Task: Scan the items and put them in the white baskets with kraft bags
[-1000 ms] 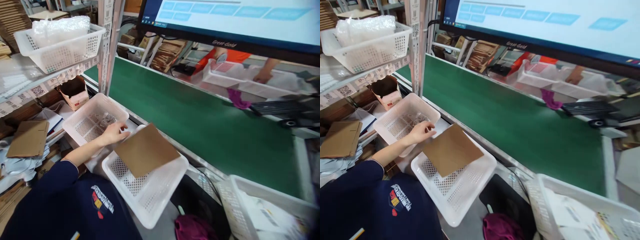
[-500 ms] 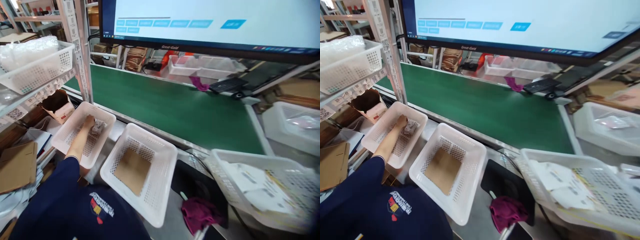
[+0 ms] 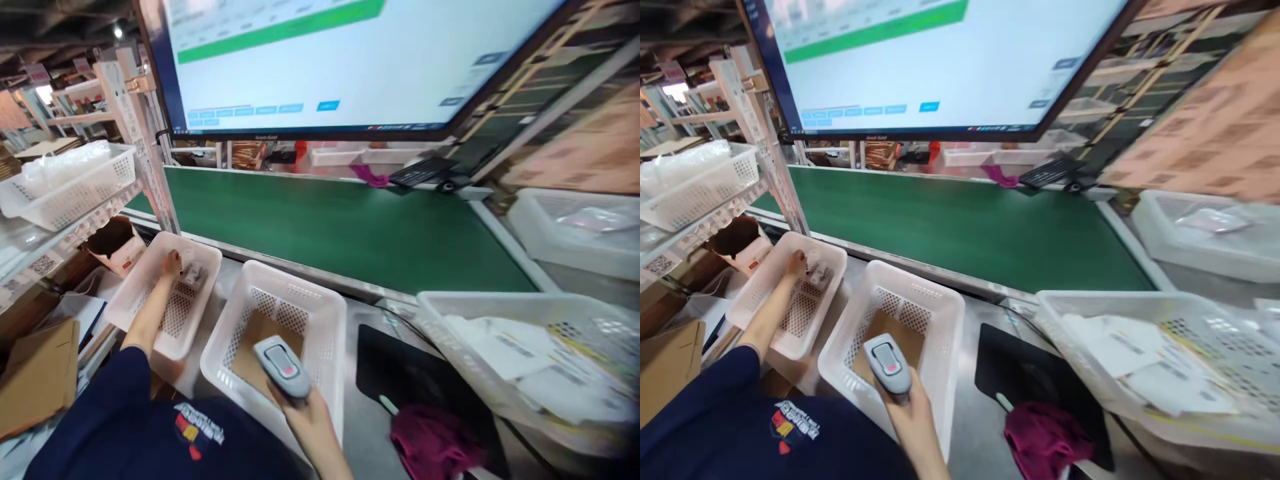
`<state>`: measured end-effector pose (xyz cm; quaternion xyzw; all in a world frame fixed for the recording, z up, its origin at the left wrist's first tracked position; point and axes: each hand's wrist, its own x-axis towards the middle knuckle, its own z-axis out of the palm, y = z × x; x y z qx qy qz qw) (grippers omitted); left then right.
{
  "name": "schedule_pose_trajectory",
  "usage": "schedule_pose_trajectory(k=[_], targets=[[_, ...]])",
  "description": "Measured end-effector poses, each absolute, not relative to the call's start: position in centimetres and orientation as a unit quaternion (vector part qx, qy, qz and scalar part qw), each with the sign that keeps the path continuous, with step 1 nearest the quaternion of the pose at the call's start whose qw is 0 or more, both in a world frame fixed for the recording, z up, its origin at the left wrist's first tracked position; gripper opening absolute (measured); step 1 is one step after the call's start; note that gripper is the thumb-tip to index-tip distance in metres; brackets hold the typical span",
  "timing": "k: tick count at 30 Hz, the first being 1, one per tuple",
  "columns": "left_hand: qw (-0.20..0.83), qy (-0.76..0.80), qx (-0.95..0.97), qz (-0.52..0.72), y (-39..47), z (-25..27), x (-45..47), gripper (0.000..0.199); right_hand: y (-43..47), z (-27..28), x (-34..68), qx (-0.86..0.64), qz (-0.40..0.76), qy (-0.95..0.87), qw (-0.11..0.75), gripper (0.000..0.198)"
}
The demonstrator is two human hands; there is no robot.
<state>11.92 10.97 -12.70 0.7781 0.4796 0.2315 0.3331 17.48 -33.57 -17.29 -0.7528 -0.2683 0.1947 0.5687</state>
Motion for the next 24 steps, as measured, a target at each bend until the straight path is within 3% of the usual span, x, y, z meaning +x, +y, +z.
schedule_pose_trajectory(k=[4,13,15,19,24], targets=[[0.406,0.442,0.744,0.296,8.4,-10.9,12.6,0.017,-31.2,-16.5,17.9,-0.733,0.197,-0.418,0.500,0.022],[0.557,0.277,0.757,0.199,-4.1,-16.3,13.4,0.038,-31.1,-14.6,17.8,-0.862,0.212,-0.346,0.304,0.020],[0.504,0.283,0.793,0.192,-4.1,-17.4,13.5,0.047,-33.1,-16.1,17.6,-0.867,0.224,-0.330,0.299,0.017],[0.279,0.432,0.837,0.187,-0.4,-17.8,14.1,0.073,-37.6,-19.7,16.5,-0.850,0.240,-0.287,0.371,0.020],[0.241,0.542,0.791,0.150,4.1,-17.6,15.1,0.064,-39.3,-20.5,15.8,-0.830,0.268,-0.253,0.419,0.042]])
